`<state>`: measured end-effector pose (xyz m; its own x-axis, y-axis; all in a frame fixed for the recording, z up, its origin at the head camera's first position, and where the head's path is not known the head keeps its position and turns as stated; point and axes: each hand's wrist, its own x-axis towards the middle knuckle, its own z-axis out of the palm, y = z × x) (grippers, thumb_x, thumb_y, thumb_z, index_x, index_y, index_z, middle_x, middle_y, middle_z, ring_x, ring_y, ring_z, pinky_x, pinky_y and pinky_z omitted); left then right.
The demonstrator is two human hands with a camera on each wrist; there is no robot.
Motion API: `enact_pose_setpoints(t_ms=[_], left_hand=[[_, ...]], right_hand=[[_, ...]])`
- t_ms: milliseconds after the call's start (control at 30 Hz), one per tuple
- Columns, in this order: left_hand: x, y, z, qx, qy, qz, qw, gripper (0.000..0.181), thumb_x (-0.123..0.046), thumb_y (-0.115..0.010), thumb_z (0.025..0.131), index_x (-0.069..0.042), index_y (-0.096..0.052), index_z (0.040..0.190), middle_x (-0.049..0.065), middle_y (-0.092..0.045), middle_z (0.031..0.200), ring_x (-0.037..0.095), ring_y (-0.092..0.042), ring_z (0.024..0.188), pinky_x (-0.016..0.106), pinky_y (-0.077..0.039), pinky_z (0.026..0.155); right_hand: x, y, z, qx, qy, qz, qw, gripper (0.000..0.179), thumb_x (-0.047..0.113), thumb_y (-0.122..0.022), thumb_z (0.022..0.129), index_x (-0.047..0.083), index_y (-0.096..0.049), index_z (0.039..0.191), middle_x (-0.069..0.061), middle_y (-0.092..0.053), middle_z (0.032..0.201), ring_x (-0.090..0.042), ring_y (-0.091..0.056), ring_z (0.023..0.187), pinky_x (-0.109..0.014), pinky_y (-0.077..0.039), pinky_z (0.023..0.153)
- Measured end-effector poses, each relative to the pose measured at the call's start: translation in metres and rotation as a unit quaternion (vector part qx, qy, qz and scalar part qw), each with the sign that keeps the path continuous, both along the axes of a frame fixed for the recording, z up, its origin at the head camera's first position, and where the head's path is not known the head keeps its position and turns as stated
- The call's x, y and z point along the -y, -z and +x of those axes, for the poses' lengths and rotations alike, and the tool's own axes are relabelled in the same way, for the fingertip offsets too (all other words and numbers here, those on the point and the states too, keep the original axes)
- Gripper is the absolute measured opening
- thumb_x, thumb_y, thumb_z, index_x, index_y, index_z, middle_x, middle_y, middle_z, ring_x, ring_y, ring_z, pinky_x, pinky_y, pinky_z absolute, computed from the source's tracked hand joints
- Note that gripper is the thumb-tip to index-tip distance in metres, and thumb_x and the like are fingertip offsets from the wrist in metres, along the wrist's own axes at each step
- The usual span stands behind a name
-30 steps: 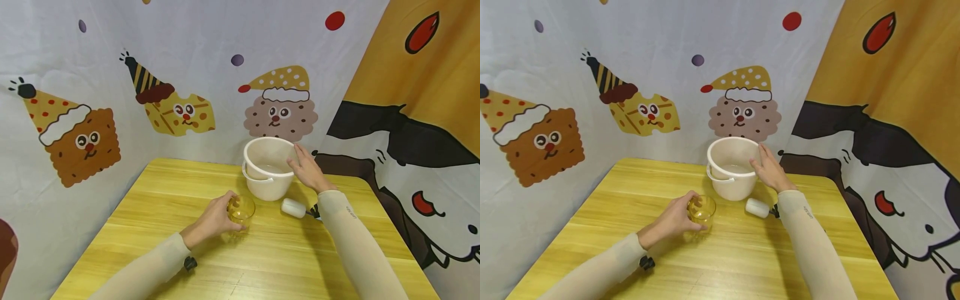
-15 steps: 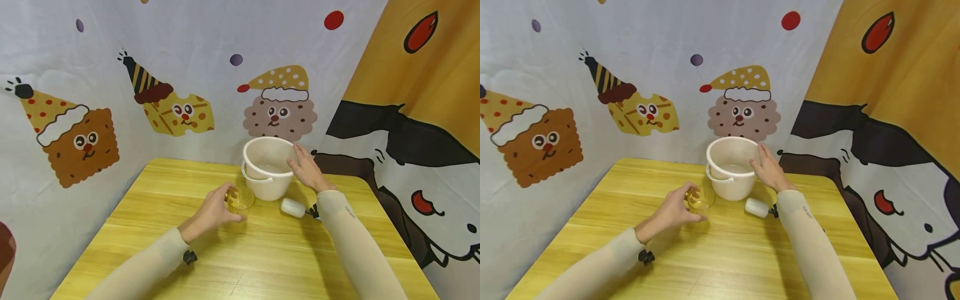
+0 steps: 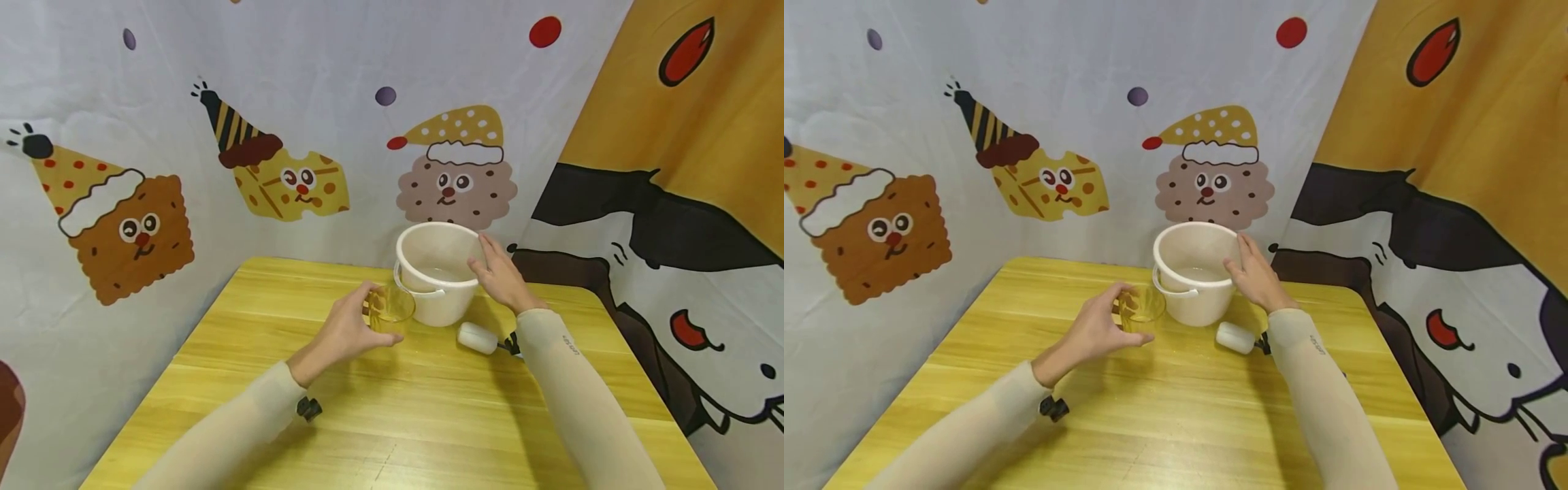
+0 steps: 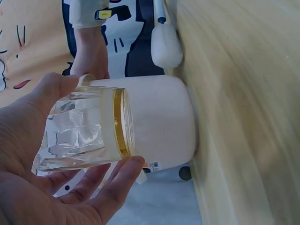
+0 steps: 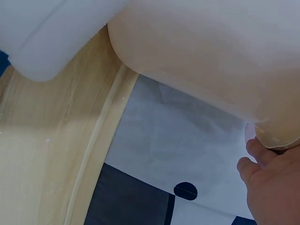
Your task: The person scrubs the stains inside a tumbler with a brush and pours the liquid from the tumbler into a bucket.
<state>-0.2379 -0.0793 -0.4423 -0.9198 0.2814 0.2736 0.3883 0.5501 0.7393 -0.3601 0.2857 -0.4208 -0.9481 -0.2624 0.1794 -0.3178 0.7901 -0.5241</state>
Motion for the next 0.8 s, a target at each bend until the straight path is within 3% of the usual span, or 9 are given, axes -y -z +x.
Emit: enact_pose_setpoints(t_ms=[567,800], left_hand=[[0.002,-0.031,-0.016,0.006,-0.006,0.028,0.9996,0.086,-0.034,-0.107,0.083,-0.012,-0.061,0.152,0.013,-0.074,0.137,0.034,-0.079,0.116,0.042,-0.073,0.092],[0.004,-0.044,-0.026,-0.012,-0.009,0.039,0.9991,0.083,-0.035,-0.106,0.085,-0.013,-0.062,0.152,0.016,-0.074,0.139,0.036,-0.078,0.118,0.046,-0.071,0.092]], right_hand=[[-0.001,0.003,0.000,-0.006,0.003,-0.004,1.0000,0.080,0.042,-0.044,0.123,0.003,-0.014,0.186,-0.022,-0.013,0.196,-0.052,-0.018,0.181,-0.076,-0.016,0.146],[0.000,0.002,0.001,0.000,0.004,-0.008,1.0000,0.080,0.039,-0.045,0.123,0.003,-0.013,0.186,-0.023,-0.012,0.196,-0.052,-0.017,0.181,-0.075,-0.015,0.146]])
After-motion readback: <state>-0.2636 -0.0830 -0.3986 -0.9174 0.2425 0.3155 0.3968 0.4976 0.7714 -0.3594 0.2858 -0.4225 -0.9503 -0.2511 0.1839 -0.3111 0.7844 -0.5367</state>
